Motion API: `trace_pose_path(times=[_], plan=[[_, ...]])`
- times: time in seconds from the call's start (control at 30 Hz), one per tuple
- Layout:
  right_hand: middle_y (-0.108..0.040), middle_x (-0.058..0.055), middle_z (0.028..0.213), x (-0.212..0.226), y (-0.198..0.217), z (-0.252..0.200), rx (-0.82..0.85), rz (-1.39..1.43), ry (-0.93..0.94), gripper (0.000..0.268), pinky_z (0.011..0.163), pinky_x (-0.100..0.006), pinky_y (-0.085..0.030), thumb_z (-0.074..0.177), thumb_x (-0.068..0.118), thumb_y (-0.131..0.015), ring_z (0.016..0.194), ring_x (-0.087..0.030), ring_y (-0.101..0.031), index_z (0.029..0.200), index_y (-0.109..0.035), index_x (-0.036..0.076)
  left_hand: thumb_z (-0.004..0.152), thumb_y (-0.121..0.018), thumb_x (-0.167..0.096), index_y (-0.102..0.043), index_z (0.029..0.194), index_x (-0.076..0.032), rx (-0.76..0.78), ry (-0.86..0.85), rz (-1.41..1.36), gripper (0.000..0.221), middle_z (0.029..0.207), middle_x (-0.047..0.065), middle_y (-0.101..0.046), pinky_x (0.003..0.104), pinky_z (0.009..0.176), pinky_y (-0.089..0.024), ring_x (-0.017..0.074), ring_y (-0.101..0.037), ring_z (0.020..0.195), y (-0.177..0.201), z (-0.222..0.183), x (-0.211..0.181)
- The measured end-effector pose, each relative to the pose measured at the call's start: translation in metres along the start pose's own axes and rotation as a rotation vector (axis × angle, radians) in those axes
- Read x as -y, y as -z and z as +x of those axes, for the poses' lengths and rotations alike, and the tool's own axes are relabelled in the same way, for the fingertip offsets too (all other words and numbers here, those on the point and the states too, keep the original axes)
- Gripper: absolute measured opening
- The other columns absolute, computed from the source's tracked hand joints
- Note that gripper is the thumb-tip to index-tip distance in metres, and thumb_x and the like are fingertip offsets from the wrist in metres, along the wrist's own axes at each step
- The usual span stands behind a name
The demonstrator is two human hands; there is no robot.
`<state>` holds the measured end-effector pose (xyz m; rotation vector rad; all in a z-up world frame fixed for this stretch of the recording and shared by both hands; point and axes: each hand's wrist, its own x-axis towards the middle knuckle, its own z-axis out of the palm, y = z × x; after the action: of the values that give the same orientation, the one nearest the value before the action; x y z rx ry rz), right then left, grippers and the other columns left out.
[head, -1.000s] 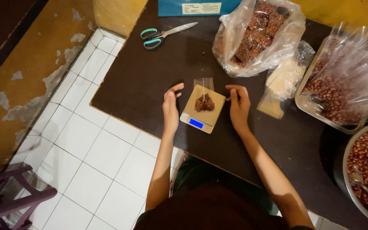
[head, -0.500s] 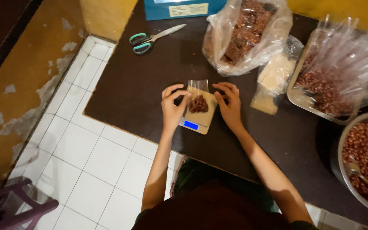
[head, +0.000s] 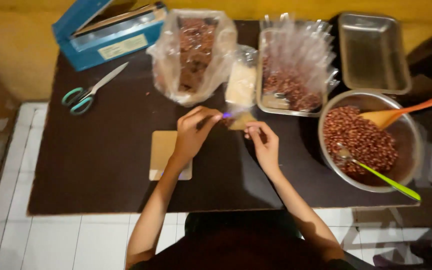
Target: Packaging peanuts into small plastic bags and weighing them on a digital scale.
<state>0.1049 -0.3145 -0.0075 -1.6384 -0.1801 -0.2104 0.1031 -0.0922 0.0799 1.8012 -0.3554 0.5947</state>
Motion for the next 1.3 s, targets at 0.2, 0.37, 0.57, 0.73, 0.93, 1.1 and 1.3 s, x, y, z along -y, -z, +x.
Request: trace_pose_path(times=[0.2,0.37,0.57,0.73,0.93,1.1,1.3], plan=[[-0.070,-0.011,0.082,0.013,0.056,0.010,-0.225,-0.077,0.110,0.015,0.070,-0.034,-0.060,0.104,0.000,-0.060,0.073,-0.015,-0.067,0.109,-0.074,0.001,0.097,-0.071,-0.010,-0.075,0.096,-0.010,0.203,0.020,-0.175,0.004,0.079,0.007,-0.073,0.036,0.072,-0.059,0.0245,-0.072,0.075,-0.090,0.052,0.027],[-0.068,-0.010,0.076,0.004,0.071,0.015,-0.323,-0.084,0.128,0.016,0.067,-0.032,-0.057,0.104,0.001,-0.059,0.068,-0.015,-0.065,0.107,-0.075,0.002,0.102,-0.065,-0.017,-0.072,0.101,-0.008,0.270,0.110,-0.078,0.011,0.079,0.015,-0.073,0.038,0.066,-0.059,0.0323,-0.072,0.075,-0.146,0.075,0.050],[-0.071,-0.009,0.072,0.013,0.066,0.015,-0.292,-0.085,0.110,0.016,0.062,-0.033,-0.058,0.100,0.000,-0.063,0.063,-0.015,-0.067,0.104,-0.078,0.005,0.103,-0.058,-0.020,-0.067,0.100,-0.010,0.397,0.135,0.092,0.014,0.073,0.017,-0.071,0.050,0.071,-0.057,0.0395,-0.072,0.076,-0.180,0.078,0.082],[-0.071,-0.010,0.072,0.013,0.069,0.016,-0.275,-0.064,0.066,0.018,0.064,-0.032,-0.056,0.099,-0.002,-0.061,0.064,-0.014,-0.066,0.104,-0.077,0.005,0.103,-0.057,-0.027,-0.067,0.105,-0.017,0.470,0.206,0.152,0.014,0.084,0.017,-0.075,0.049,0.078,-0.060,0.0362,-0.074,0.085,-0.205,0.086,0.101],[-0.072,-0.010,0.071,0.010,0.072,0.016,-0.274,-0.069,0.027,0.020,0.063,-0.032,-0.057,0.099,-0.004,-0.061,0.063,-0.014,-0.066,0.104,-0.077,0.006,0.101,-0.058,-0.025,-0.064,0.119,-0.014,0.507,0.264,0.208,0.022,0.101,0.015,-0.077,0.045,0.084,-0.061,0.0323,-0.075,0.096,-0.215,0.088,0.102],[-0.073,-0.009,0.072,0.010,0.073,0.016,-0.225,-0.111,0.006,0.020,0.066,-0.033,-0.056,0.099,-0.001,-0.061,0.065,-0.014,-0.068,0.103,-0.078,0.008,0.089,-0.073,-0.012,-0.068,0.117,0.000,0.347,0.108,0.207,0.031,0.099,0.023,-0.073,0.045,0.077,-0.062,0.0373,-0.075,0.089,-0.212,0.079,0.104],[-0.076,-0.010,0.080,0.017,0.069,0.015,-0.087,-0.261,0.082,0.013,0.073,-0.041,-0.057,0.096,0.008,-0.068,0.075,-0.028,-0.073,0.102,-0.080,0.012,0.087,-0.071,-0.001,-0.068,0.119,0.001,0.276,-0.060,0.084,0.031,0.099,0.023,-0.069,0.048,0.082,-0.060,0.0431,-0.070,0.094,-0.167,0.064,0.089]])
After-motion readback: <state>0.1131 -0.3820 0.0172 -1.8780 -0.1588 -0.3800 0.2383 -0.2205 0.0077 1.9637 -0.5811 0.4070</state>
